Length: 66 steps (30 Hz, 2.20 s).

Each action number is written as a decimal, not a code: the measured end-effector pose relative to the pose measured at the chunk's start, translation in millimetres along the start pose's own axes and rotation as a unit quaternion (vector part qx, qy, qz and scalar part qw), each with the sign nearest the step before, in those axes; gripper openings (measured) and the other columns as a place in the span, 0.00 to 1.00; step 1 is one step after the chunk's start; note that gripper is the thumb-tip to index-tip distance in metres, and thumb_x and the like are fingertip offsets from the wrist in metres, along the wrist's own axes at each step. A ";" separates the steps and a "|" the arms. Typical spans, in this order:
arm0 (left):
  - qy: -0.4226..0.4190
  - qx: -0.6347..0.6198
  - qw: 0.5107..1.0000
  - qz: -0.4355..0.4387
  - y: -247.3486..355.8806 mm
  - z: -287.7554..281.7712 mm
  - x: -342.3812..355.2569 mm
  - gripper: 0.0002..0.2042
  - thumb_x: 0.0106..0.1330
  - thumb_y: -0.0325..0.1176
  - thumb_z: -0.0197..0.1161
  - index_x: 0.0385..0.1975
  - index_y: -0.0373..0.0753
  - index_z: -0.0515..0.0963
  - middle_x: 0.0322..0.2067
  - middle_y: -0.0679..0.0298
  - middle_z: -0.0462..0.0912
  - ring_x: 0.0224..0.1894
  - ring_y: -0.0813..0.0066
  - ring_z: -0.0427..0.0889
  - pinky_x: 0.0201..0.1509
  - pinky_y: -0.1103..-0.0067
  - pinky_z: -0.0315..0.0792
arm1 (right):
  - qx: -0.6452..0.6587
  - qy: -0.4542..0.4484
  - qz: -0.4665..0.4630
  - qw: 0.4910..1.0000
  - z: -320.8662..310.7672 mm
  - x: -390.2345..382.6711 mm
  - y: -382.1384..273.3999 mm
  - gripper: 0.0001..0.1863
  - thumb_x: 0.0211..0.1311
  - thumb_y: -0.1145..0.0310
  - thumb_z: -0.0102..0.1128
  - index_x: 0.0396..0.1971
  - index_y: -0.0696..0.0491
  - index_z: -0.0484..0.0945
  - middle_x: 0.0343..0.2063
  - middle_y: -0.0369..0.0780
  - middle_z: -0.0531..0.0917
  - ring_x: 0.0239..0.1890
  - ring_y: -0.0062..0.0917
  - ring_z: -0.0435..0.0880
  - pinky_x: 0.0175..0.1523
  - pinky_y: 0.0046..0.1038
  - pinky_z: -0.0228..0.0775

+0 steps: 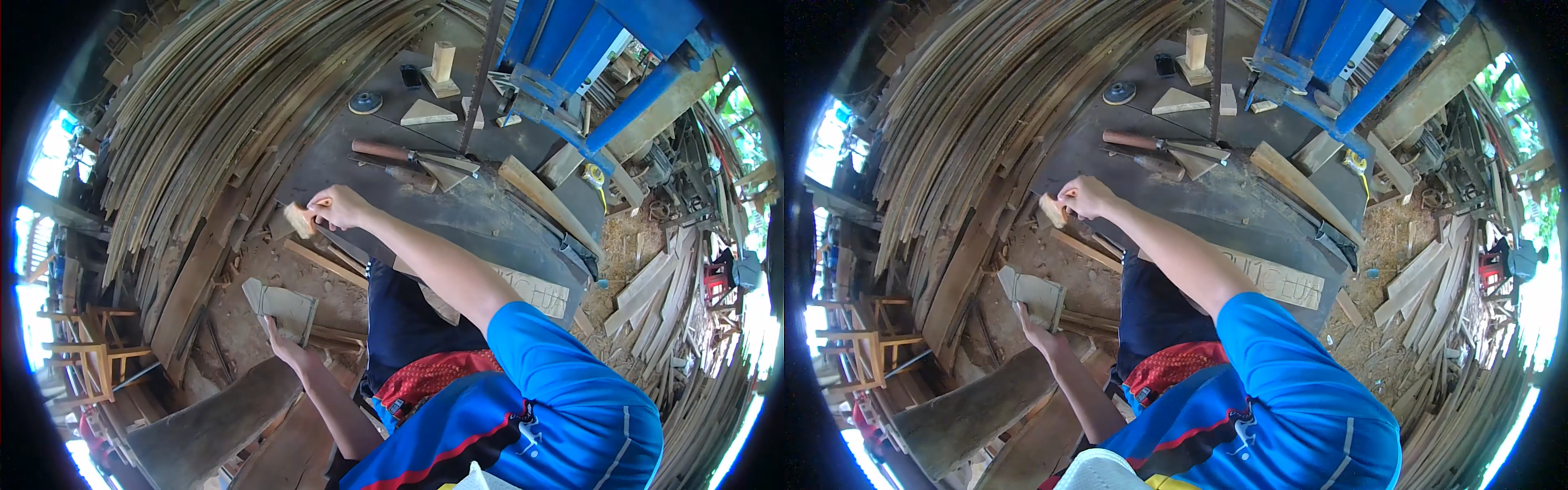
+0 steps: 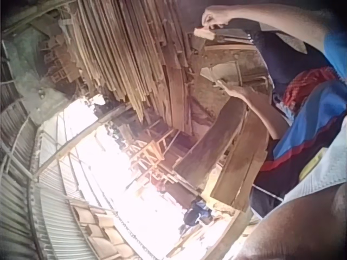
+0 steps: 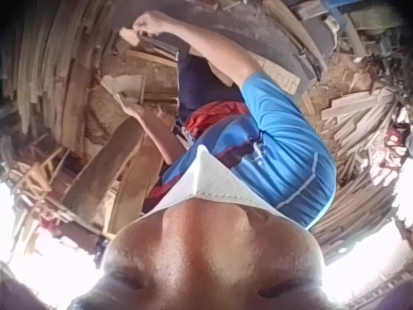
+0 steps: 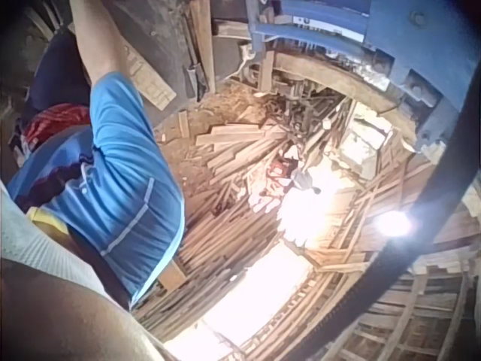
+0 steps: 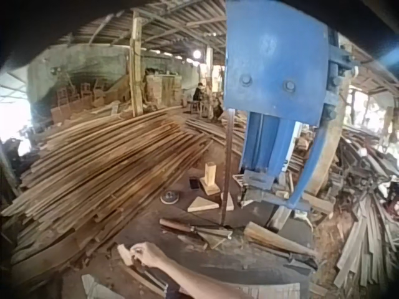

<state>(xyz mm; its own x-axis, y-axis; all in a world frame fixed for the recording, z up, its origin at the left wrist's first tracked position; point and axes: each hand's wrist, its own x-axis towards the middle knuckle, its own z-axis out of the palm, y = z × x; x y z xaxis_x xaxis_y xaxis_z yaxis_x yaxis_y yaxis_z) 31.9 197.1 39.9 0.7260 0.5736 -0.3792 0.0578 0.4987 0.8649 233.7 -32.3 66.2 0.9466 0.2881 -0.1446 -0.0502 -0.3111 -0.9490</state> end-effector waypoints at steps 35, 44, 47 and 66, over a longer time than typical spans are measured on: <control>-0.031 0.004 0.999 -0.008 8.2 37.8 -30.3 0.29 0.72 0.47 0.62 0.66 0.34 0.71 0.63 0.57 0.76 0.63 0.59 0.75 0.67 0.61 0.67 | 0.241 0.168 0.050 0.955 -95.6 -188.7 30.1 0.18 0.78 0.61 0.51 0.55 0.56 0.82 0.33 0.42 0.89 0.23 0.18 0.83 0.22 0.19 0.69; 0.016 0.010 1.000 -0.010 8.3 24.8 -15.9 0.29 0.71 0.47 0.63 0.65 0.34 0.72 0.61 0.58 0.77 0.61 0.61 0.77 0.66 0.63 0.69 | 0.242 0.355 0.036 0.902 -125.4 -185.0 37.0 0.19 0.78 0.59 0.49 0.48 0.57 0.83 0.27 0.41 0.87 0.21 0.16 0.81 0.20 0.19 0.67; 0.008 0.004 1.000 -0.018 7.9 27.9 -19.6 0.28 0.72 0.47 0.63 0.65 0.34 0.72 0.62 0.58 0.76 0.62 0.61 0.76 0.66 0.63 0.68 | 0.253 0.353 0.050 0.900 -124.5 -179.3 35.5 0.19 0.78 0.58 0.49 0.48 0.57 0.83 0.26 0.40 0.88 0.20 0.17 0.81 0.20 0.19 0.67; -0.014 0.021 0.999 -0.021 -1.6 19.0 -10.4 0.32 0.72 0.49 0.60 0.70 0.38 0.66 0.64 0.57 0.74 0.64 0.57 0.75 0.68 0.60 0.68 | 0.116 0.196 -0.035 0.973 -61.0 -143.8 8.2 0.19 0.76 0.52 0.54 0.49 0.51 0.84 0.29 0.39 0.89 0.27 0.20 0.85 0.32 0.24 0.77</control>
<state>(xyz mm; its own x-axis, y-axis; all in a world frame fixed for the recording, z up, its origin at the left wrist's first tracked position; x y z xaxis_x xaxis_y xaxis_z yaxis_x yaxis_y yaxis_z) 37.3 178.0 48.7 0.7415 0.5339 -0.4064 0.1170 0.4935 0.8618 116.6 -131.5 96.3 0.9968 -0.0803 -0.0030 -0.0092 -0.0774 -0.9970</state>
